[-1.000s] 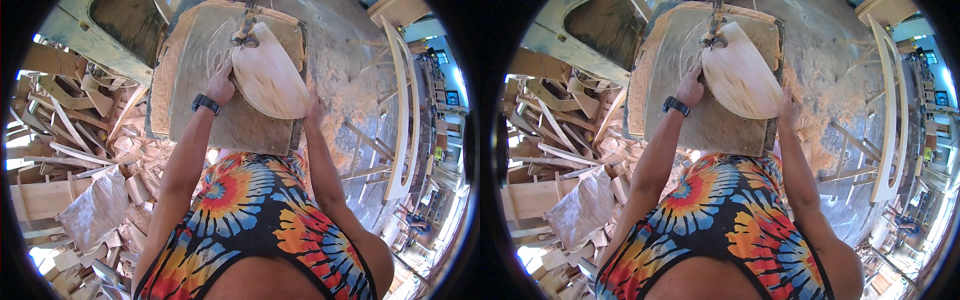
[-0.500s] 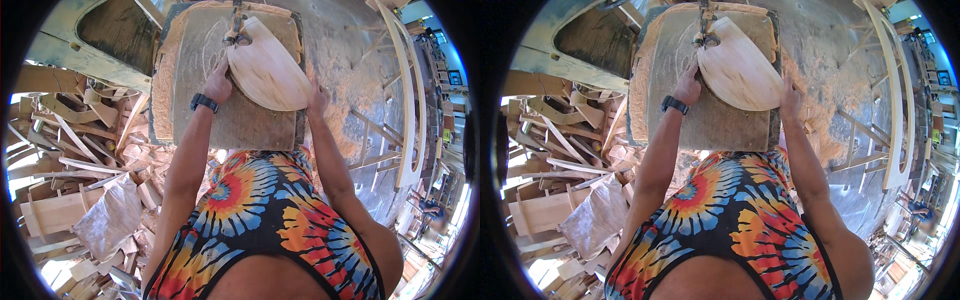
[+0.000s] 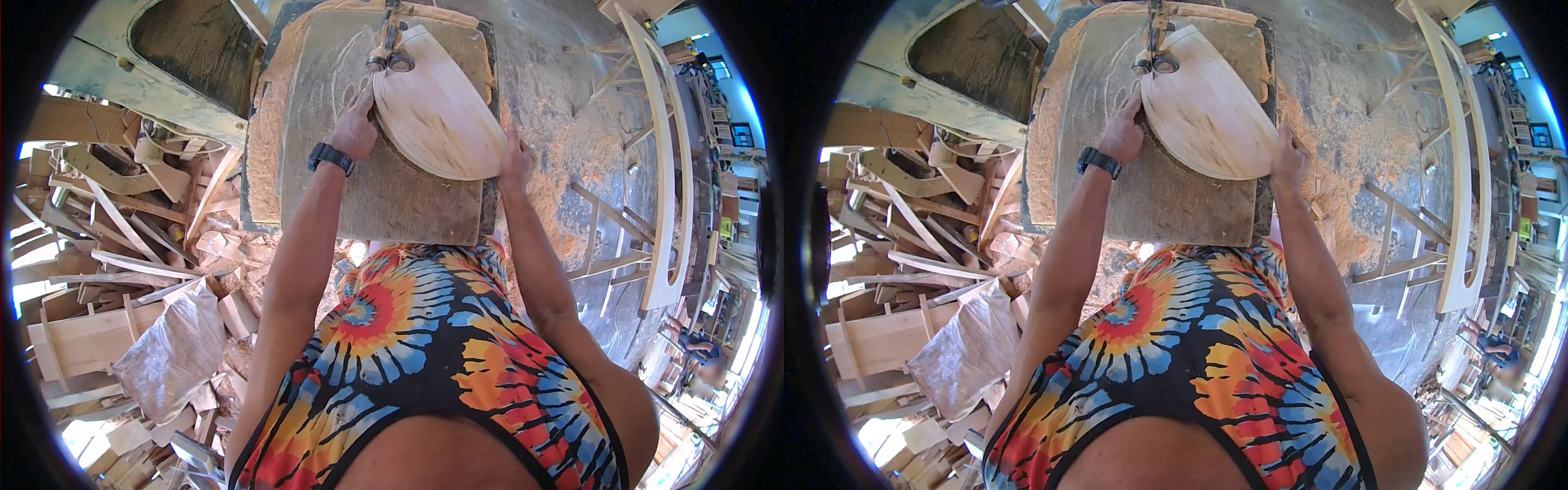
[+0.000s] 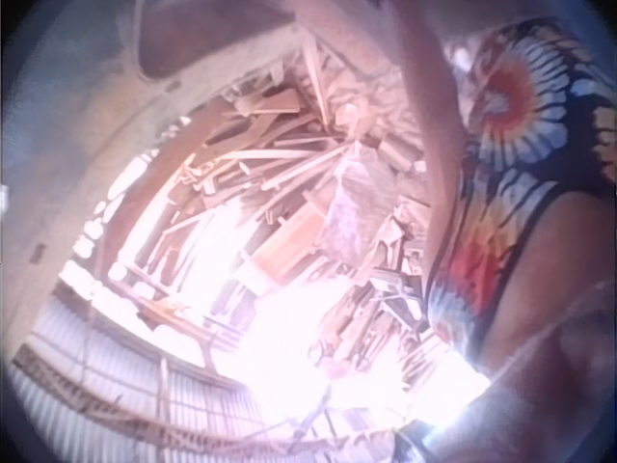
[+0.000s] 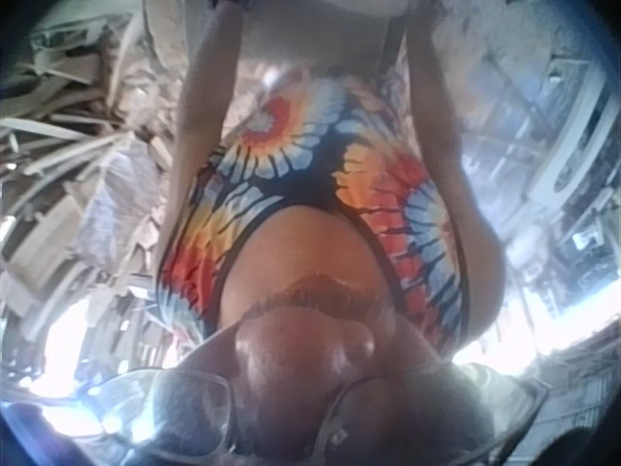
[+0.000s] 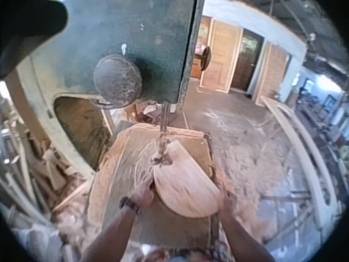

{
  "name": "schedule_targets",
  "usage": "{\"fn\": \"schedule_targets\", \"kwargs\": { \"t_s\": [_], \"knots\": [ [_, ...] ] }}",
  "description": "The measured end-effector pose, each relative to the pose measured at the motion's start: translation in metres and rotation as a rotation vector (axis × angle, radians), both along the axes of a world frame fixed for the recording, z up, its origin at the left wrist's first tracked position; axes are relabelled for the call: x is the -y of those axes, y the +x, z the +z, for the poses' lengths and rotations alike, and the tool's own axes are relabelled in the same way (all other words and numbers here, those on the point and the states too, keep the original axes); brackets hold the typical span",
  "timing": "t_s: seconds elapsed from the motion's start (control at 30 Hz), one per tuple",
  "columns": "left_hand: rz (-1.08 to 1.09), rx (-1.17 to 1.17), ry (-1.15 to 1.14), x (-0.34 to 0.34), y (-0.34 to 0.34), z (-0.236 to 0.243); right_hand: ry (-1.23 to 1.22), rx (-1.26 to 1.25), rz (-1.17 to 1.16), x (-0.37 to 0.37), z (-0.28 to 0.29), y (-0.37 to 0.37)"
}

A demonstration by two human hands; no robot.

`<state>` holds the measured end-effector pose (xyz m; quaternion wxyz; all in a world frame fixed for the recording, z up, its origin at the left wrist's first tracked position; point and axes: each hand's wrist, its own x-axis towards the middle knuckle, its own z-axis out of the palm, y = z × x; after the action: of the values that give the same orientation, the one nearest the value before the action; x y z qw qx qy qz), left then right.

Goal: Use a band saw to cut a curved shape from a wooden board.

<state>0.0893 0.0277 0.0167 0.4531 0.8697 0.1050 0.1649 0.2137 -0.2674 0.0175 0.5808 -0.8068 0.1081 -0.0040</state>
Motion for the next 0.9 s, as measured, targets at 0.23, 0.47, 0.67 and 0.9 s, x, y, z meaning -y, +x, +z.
{"fn": "schedule_targets", "kwargs": {
  "t_s": [0.23,0.47,0.67,0.9],
  "knots": [
    [-0.006,-0.065,-0.027,-0.004,0.001,0.001,-0.021,-0.035,-0.012,-0.005,0.012,-0.006],
    [0.02,-0.062,0.032,0.003,-0.002,-0.008,0.134,-0.012,-0.031,0.004,-0.015,0.012],
    [0.009,0.006,0.019,0.009,-0.005,0.0,0.076,-0.024,0.038,0.012,-0.016,0.024],
    [0.037,0.018,0.062,0.005,-0.002,-0.008,0.056,-0.041,0.034,0.012,-0.016,0.036]
  ]
}}
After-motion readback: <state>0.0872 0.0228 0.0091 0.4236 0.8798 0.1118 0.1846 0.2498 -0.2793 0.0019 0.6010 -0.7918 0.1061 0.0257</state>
